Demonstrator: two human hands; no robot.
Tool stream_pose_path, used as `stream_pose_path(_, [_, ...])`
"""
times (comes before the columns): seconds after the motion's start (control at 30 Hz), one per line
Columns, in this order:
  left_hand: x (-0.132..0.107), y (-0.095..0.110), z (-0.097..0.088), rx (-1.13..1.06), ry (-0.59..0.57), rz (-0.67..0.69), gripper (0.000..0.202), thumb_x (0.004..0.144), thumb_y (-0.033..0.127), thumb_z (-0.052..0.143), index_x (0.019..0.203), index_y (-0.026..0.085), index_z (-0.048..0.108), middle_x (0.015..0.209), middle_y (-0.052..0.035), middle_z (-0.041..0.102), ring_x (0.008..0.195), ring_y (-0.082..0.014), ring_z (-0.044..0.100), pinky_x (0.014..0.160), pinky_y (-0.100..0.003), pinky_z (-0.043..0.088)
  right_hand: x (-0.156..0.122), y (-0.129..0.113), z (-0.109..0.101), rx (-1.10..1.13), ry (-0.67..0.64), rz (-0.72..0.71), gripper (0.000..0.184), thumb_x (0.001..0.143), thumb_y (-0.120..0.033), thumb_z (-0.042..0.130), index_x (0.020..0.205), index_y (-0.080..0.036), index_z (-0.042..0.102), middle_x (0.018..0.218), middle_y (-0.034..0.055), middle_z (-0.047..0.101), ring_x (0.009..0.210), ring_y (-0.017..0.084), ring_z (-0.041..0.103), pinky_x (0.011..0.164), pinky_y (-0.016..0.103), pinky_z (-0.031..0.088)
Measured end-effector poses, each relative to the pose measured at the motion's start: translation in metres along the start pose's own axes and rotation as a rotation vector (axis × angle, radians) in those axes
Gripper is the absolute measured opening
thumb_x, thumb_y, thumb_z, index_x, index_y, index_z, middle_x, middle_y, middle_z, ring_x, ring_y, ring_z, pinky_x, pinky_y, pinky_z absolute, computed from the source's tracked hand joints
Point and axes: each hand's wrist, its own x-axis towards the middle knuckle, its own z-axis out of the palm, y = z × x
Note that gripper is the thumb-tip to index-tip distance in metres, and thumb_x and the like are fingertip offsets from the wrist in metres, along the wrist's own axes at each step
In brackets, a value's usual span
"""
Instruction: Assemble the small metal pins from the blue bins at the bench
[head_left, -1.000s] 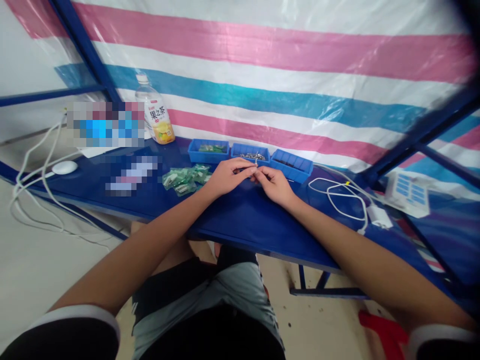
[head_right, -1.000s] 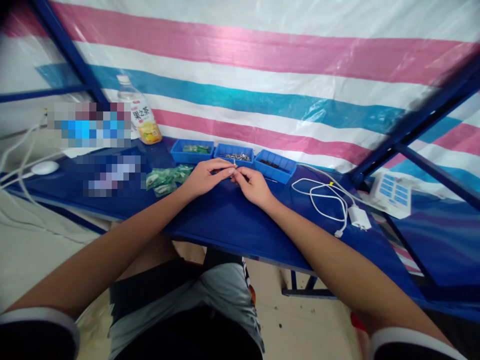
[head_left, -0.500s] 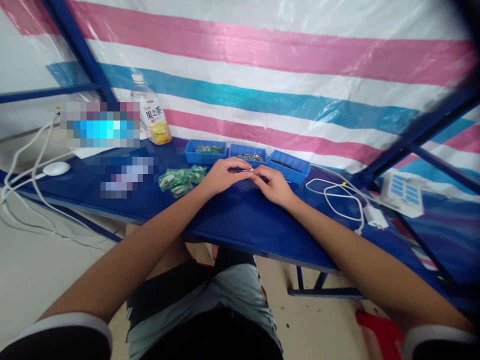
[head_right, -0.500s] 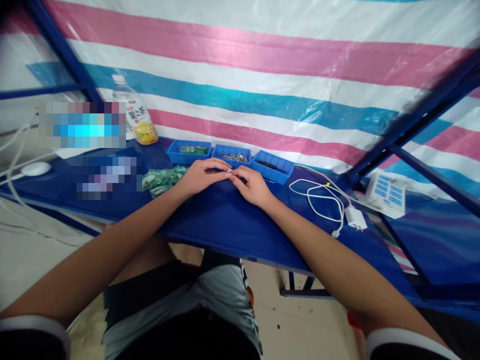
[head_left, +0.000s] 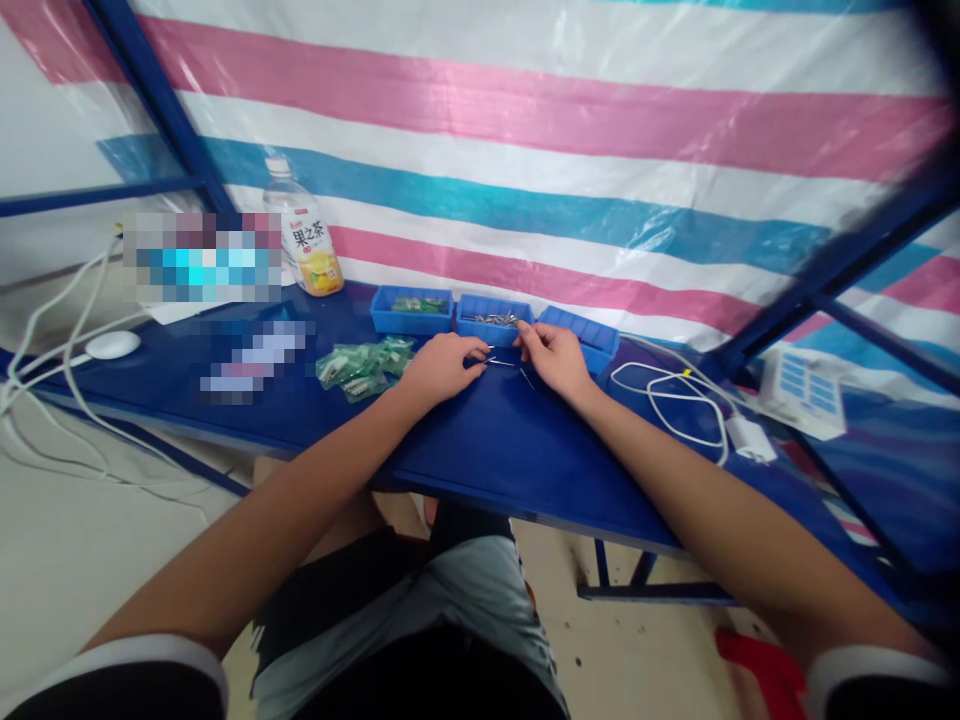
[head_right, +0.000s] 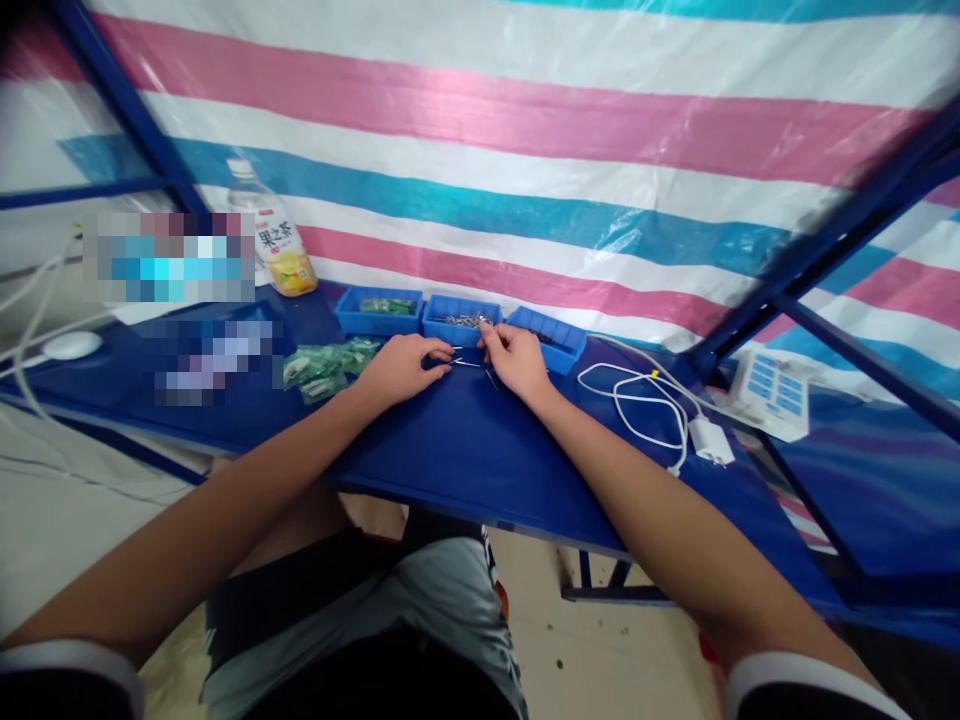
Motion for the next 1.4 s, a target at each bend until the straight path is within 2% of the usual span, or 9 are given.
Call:
stream_pose_path(0.17, [0.001, -0.002, -0.001, 0.091, -0.004, -0.002, 0.014, 0.086, 0.017, 0.072, 0.096, 0.025, 0.078, 0.095, -0.0021, 0.083, 0.092, -0.0254, 0.076, 0.088, -0.037, 0.058, -0.012, -0.003, -0.002, -0.201, -0.027, -0.182, 0.043, 0.107, -0.056, 0.055, 0.084, -0.024, 0.074, 0.071, 0.0027, 0.074, 0.063, 0.021, 0.066, 0.064, 0.036, 0.051])
stream_pose_path(0.3, [-0.001, 0.001, 0.001, 0.114, 0.013, 0.025, 0.02, 0.086, 0.011, 0.068, 0.102, 0.023, 0.067, 0.094, -0.0043, 0.079, 0.093, -0.0267, 0.073, 0.083, -0.036, 0.055, -0.016, -0.006, 0.003, -0.275, -0.133, -0.29, 0.019, 0.104, -0.036, 0.061, 0.098, -0.024, 0.074, 0.088, 0.0052, 0.077, 0.081, 0.025, 0.071, 0.076, 0.039, 0.054])
stream_pose_path(0.57, [-0.002, 0.005, 0.002, -0.058, 0.017, 0.018, 0.013, 0.098, 0.014, 0.057, 0.104, 0.024, 0.053, 0.097, -0.0061, 0.073, 0.09, -0.0251, 0.073, 0.079, -0.036, 0.054, -0.017, -0.007, 0.008, -0.223, -0.233, -0.429, 0.02, 0.102, -0.025, 0.063, 0.117, -0.026, 0.076, 0.113, 0.0081, 0.079, 0.107, 0.029, 0.07, 0.099, 0.047, 0.054])
stream_pose_path(0.7, [-0.001, 0.006, 0.002, -0.215, 0.049, 0.031, 0.012, 0.099, 0.018, 0.06, 0.11, 0.022, 0.055, 0.102, -0.0069, 0.074, 0.093, -0.0219, 0.075, 0.085, -0.035, 0.057, -0.018, -0.007, 0.008, -0.15, -0.153, -0.358, 0.012, 0.099, -0.025, 0.069, 0.106, -0.026, 0.078, 0.102, 0.0056, 0.081, 0.093, 0.026, 0.073, 0.087, 0.041, 0.056])
stream_pose_path(0.83, [-0.002, 0.008, 0.003, -0.082, 0.144, 0.081, 0.029, 0.102, 0.026, 0.061, 0.129, 0.017, 0.062, 0.123, -0.0134, 0.074, 0.115, -0.0266, 0.071, 0.104, -0.042, 0.056, -0.018, -0.009, 0.007, -0.123, 0.003, -0.277, 0.005, 0.096, -0.026, 0.073, 0.097, -0.023, 0.077, 0.089, 0.0035, 0.078, 0.08, 0.022, 0.072, 0.076, 0.036, 0.055])
stream_pose_path(0.97, [-0.003, 0.01, 0.004, -0.003, 0.042, 0.141, 0.04, 0.108, 0.027, 0.049, 0.144, 0.019, 0.064, 0.135, -0.0111, 0.074, 0.122, -0.027, 0.07, 0.112, -0.045, 0.052, -0.02, -0.014, 0.007, -0.109, 0.049, -0.256, 0.004, 0.095, -0.026, 0.073, 0.094, -0.022, 0.075, 0.087, 0.0025, 0.077, 0.076, 0.02, 0.071, 0.071, 0.033, 0.054])
stream_pose_path(1.07, [-0.002, 0.012, 0.004, -0.051, 0.002, 0.183, 0.04, 0.108, 0.024, 0.045, 0.14, 0.018, 0.068, 0.132, -0.0106, 0.076, 0.12, -0.0252, 0.071, 0.11, -0.042, 0.055, -0.022, -0.016, 0.009, -0.1, 0.012, -0.274, 0.004, 0.094, -0.026, 0.074, 0.096, -0.022, 0.074, 0.091, 0.0032, 0.078, 0.081, 0.021, 0.072, 0.071, 0.033, 0.055])
stream_pose_path(1.23, [-0.001, 0.016, -0.001, -0.153, 0.126, 0.1, 0.031, 0.105, 0.027, 0.055, 0.127, 0.017, 0.074, 0.123, -0.011, 0.079, 0.107, -0.0235, 0.077, 0.099, -0.038, 0.061, -0.024, -0.016, 0.01, 0.022, -0.019, -0.228, 0.024, 0.096, -0.037, 0.073, 0.116, -0.024, 0.072, 0.107, 0.0067, 0.08, 0.093, 0.024, 0.075, 0.07, 0.034, 0.056])
stream_pose_path(1.4, [-0.001, 0.02, -0.005, -0.274, 0.174, 0.023, 0.013, 0.1, 0.021, 0.062, 0.109, 0.018, 0.071, 0.107, -0.0074, 0.081, 0.1, -0.0209, 0.079, 0.094, -0.034, 0.062, -0.024, -0.014, 0.01, 0.087, 0.014, -0.142, 0.032, 0.098, -0.047, 0.071, 0.12, -0.024, 0.07, 0.101, 0.0063, 0.078, 0.088, 0.023, 0.073, 0.065, 0.032, 0.054])
